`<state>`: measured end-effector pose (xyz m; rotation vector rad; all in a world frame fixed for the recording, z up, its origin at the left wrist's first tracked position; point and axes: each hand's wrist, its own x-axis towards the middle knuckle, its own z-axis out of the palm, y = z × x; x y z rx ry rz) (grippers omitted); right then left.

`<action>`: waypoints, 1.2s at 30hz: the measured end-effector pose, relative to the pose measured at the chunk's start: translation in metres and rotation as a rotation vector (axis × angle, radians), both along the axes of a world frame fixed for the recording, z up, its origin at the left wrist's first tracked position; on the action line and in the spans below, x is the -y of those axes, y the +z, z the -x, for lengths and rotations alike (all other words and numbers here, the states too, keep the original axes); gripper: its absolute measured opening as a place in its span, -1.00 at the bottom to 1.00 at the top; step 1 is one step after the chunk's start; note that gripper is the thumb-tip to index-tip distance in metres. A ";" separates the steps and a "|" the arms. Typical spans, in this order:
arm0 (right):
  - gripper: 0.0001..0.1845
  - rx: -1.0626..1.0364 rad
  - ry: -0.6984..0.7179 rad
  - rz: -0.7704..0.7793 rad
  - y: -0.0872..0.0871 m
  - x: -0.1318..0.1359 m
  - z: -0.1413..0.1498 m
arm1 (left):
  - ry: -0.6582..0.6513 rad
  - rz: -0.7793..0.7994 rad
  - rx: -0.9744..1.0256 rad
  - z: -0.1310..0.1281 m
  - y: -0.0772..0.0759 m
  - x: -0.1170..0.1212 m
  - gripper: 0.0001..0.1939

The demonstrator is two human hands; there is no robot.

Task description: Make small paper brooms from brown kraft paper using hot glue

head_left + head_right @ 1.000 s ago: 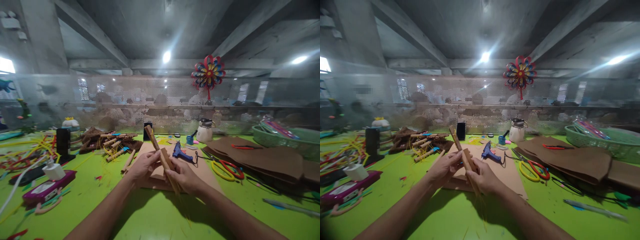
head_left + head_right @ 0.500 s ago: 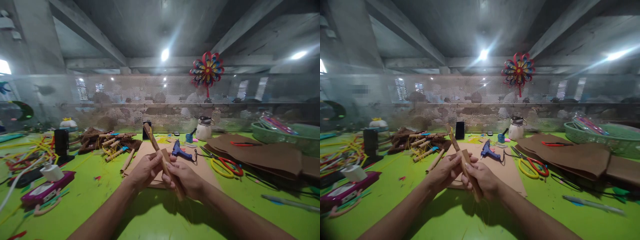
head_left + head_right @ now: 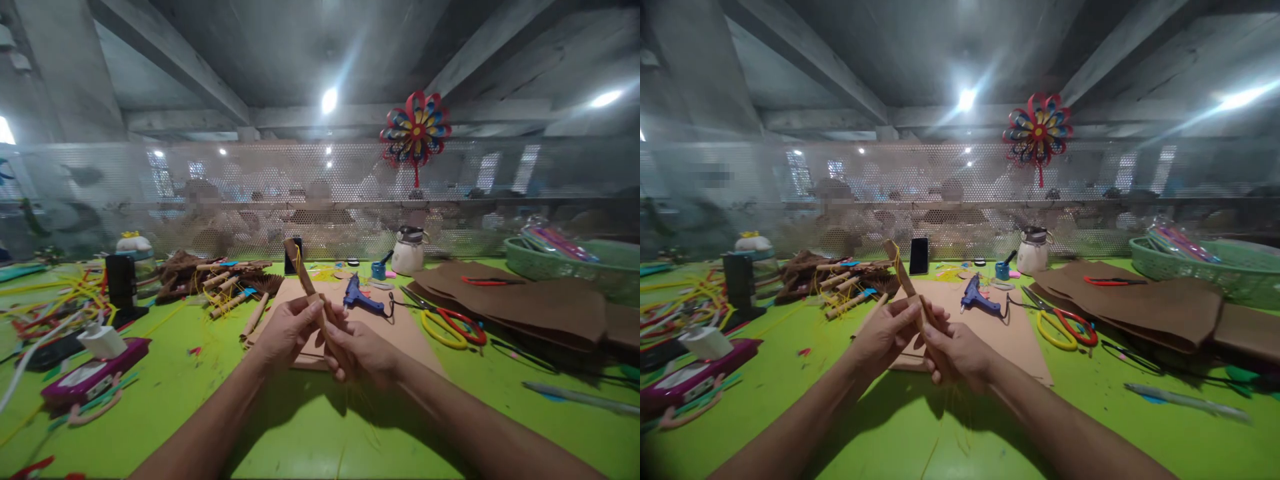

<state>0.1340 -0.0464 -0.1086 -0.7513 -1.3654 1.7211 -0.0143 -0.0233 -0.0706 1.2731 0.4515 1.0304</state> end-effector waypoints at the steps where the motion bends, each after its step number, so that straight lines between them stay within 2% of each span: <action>1: -0.60 0.016 -0.031 -0.035 0.001 0.001 0.000 | 0.007 -0.004 0.002 -0.001 0.000 0.001 -0.79; 8: -0.60 0.186 -0.225 -0.208 0.004 0.002 0.009 | 0.067 0.040 0.108 -0.006 -0.004 -0.001 -0.82; 12: -0.73 0.368 -0.374 -0.479 -0.004 -0.003 0.009 | 0.159 0.044 0.172 -0.005 -0.005 -0.005 -0.84; 14: -0.77 0.391 -0.429 -0.586 -0.010 -0.004 0.009 | 0.194 0.042 0.190 -0.004 -0.004 -0.007 -0.84; 17: -0.78 0.317 -0.370 -0.555 -0.015 -0.004 0.011 | 0.188 0.064 0.191 -0.002 -0.002 -0.006 -0.82; 21: -0.70 0.203 -0.187 -0.417 -0.015 -0.001 0.015 | 0.169 0.082 0.215 -0.003 -0.001 -0.002 -0.80; 23: -0.67 0.198 -0.122 -0.375 -0.014 0.000 0.016 | 0.162 0.072 0.224 -0.004 -0.001 -0.001 -0.81; 25: -0.68 0.245 -0.120 -0.397 -0.013 0.000 0.016 | 0.168 0.067 0.222 -0.005 -0.001 -0.001 -0.81; 27: -0.74 0.338 -0.238 -0.525 -0.012 0.000 0.014 | 0.192 0.065 0.220 -0.005 -0.001 -0.002 -0.80; 31: -0.83 0.548 -0.676 -0.951 -0.005 0.004 0.008 | 0.257 0.056 0.215 -0.003 -0.001 -0.007 -0.78; 33: -0.87 0.663 -0.724 -1.090 -0.003 0.008 0.008 | 0.284 0.042 0.208 -0.004 -0.002 -0.008 -0.79; 36: -0.89 0.816 -0.701 -1.090 -0.004 0.012 0.014 | 0.325 0.015 0.205 -0.007 -0.004 -0.007 -0.82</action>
